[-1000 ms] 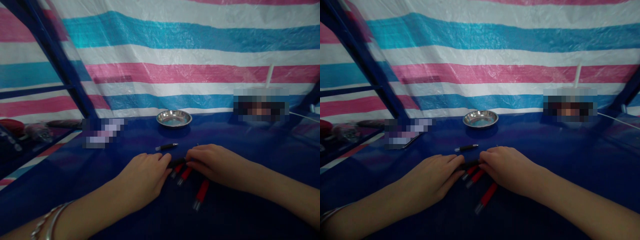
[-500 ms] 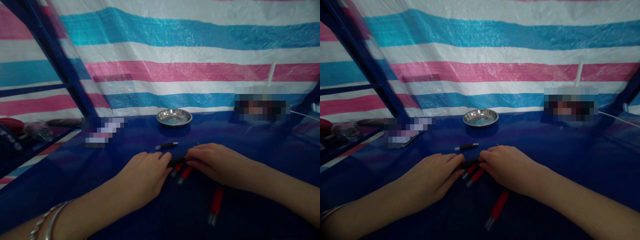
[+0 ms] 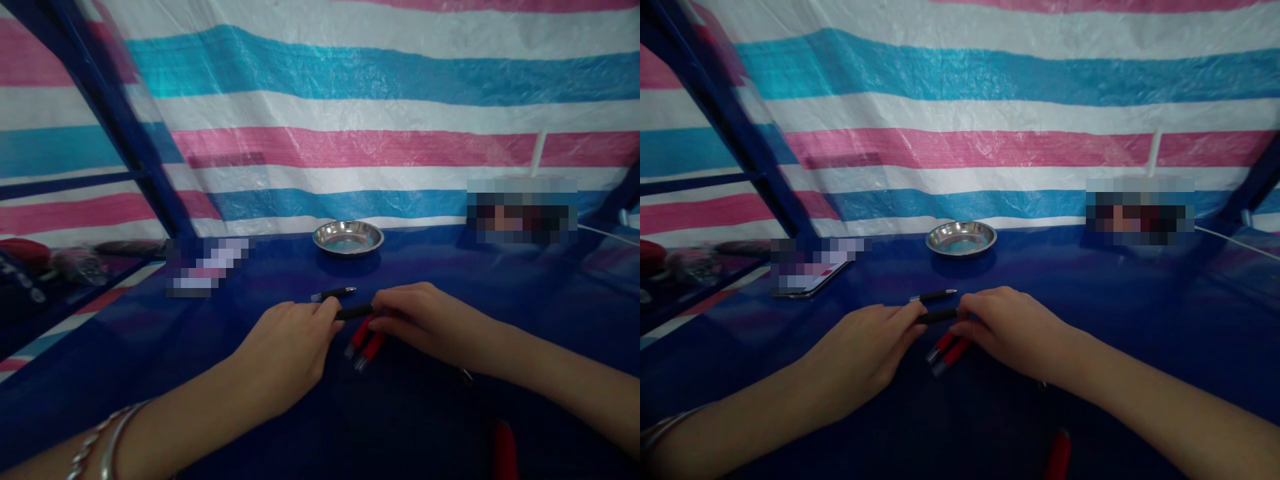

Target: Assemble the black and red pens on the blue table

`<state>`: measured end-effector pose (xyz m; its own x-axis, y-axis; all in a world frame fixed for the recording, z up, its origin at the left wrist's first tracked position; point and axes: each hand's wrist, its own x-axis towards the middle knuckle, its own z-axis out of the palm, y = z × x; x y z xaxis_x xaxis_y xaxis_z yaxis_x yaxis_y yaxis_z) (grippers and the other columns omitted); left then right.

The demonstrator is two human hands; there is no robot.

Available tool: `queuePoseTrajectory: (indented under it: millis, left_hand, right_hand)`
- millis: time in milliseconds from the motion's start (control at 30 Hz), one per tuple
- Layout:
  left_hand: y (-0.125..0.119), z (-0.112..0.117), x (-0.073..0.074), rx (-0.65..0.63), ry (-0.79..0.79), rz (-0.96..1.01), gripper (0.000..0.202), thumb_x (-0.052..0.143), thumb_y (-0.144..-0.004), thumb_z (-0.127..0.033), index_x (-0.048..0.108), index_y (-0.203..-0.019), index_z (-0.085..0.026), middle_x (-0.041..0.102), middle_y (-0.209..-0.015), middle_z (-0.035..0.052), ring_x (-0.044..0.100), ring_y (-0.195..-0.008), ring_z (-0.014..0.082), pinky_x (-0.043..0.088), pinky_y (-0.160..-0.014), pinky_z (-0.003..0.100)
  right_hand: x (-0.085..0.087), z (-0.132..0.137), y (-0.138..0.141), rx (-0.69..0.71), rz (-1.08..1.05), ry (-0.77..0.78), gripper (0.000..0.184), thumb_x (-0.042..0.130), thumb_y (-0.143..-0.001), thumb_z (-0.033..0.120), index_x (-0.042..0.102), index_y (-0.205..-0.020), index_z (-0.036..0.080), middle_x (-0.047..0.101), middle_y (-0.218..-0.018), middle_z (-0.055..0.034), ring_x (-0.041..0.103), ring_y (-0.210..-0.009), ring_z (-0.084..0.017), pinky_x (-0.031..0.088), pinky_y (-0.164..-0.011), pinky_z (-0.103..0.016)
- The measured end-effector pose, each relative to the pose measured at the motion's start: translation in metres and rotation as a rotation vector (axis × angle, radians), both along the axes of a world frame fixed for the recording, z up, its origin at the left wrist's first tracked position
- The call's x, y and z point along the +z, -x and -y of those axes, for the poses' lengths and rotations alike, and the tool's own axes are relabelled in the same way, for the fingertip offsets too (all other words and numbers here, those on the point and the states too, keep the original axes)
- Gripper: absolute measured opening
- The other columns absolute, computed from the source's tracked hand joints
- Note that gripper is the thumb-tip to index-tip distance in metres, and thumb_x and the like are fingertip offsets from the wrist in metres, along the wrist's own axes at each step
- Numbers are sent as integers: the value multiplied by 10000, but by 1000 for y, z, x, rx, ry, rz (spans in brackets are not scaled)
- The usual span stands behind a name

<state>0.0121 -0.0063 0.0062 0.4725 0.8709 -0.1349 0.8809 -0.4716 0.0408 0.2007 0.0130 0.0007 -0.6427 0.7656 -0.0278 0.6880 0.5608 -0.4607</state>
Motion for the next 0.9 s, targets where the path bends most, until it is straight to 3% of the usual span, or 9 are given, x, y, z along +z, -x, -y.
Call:
queuePoseTrajectory:
  millis: [400,900]
  left_hand:
    - [1,3,1,-48,-25,97,282,217,-854,-277,454,-981,-192,605,-802,40,588,-732,190,451,-622,314]
    - [2,2,-1,-73,-60,125,293,226,-849,-294,488,-915,-180,603,-784,45,583,-709,174,444,-612,290]
  right_hand:
    - [4,1,0,-32,-144,27,272,374,-851,319,560,-776,135,558,-656,-3,458,-553,-62,308,-518,-171]
    - [1,1,0,-50,-193,8,302,387,-841,346,572,-724,137,543,-607,9,439,-529,-56,302,-496,-174]
